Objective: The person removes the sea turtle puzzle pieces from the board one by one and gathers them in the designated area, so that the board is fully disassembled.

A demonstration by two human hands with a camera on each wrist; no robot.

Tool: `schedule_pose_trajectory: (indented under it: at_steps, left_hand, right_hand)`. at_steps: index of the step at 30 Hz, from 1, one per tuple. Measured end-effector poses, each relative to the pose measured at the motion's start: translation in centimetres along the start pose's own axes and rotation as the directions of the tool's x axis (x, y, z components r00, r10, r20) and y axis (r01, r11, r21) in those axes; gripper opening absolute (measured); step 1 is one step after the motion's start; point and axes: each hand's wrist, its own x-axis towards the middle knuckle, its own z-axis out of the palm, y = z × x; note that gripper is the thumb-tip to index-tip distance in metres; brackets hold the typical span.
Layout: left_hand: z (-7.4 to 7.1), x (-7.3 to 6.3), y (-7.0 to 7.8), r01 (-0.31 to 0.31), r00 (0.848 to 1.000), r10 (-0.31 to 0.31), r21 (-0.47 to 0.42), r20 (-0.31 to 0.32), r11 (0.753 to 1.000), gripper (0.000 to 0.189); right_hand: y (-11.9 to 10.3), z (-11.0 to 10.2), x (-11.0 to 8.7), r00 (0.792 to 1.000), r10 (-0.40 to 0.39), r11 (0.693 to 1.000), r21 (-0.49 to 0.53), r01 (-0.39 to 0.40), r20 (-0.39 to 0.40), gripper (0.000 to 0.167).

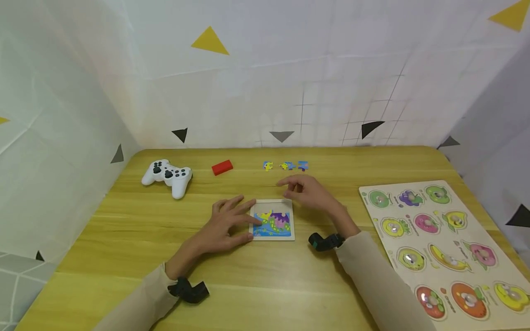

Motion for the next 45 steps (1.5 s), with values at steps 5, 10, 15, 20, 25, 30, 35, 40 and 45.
schedule_pose_trajectory:
  at_steps: [5,10,15,20,25,30,35,40,45]
  left_hand:
    - [-0.1,0.1,0.0,-0.007,1.000,0.007,-0.009,0.004,1.000,0.029]
    - [-0.1,0.0,0.0,-0.013,1.000,0.013,-0.010,0.008,1.000,0.030]
    - [-0.1,0.0,-0.1,-0.027,1.000,0.027,-0.012,0.008,1.000,0.030]
    - [-0.1,-0.1,-0.1,-0.010,1.000,0.009,-0.059,-0.012,0.998,0.031]
    - [-0.1,0.0,-0.1,0.057,0.998,-0.059,-0.112,-0.015,0.992,0.035]
    - [-0.1,0.1,0.1,0.118,0.993,-0.120,-0.112,-0.010,0.987,0.051]
    - [-0.1,0.1,0.3,0.150,0.988,-0.151,-0.074,-0.005,0.986,0.068]
    - [-0.1,0.1,0.3,0.143,0.990,-0.143,-0.029,-0.009,0.989,0.072]
    - [0.2,0.1,0.3,0.162,0.987,-0.161,0.033,-0.024,0.986,0.076]
  right_hand:
    - [-0.8,0.9,-0.2,0.999,-0.030,0.999,-0.015,0.030,0.038,0.030]
    - [-1.4,1.6,-0.3,0.995,-0.075,0.996,-0.044,0.078,0.061,0.028]
    - [-1.6,2.4,-0.4,0.989,-0.120,0.989,-0.080,0.127,0.082,0.025]
    - [-2.0,3.2,-0.3,0.980,-0.171,0.972,-0.147,0.184,0.097,0.022]
    - [-2.5,4.0,-0.3,0.974,-0.194,0.953,-0.215,0.215,0.114,0.023]
    - [-2.9,4.1,-0.5,0.978,-0.159,0.950,-0.248,0.189,0.136,0.025]
    - [-3.0,4.2,-0.6,0.975,-0.154,0.942,-0.273,0.193,0.160,0.026]
    - [-3.3,4.2,-0.6,0.973,-0.151,0.939,-0.282,0.196,0.173,0.026]
    - [-3.3,4.3,-0.7,0.973,-0.150,0.938,-0.284,0.196,0.176,0.025]
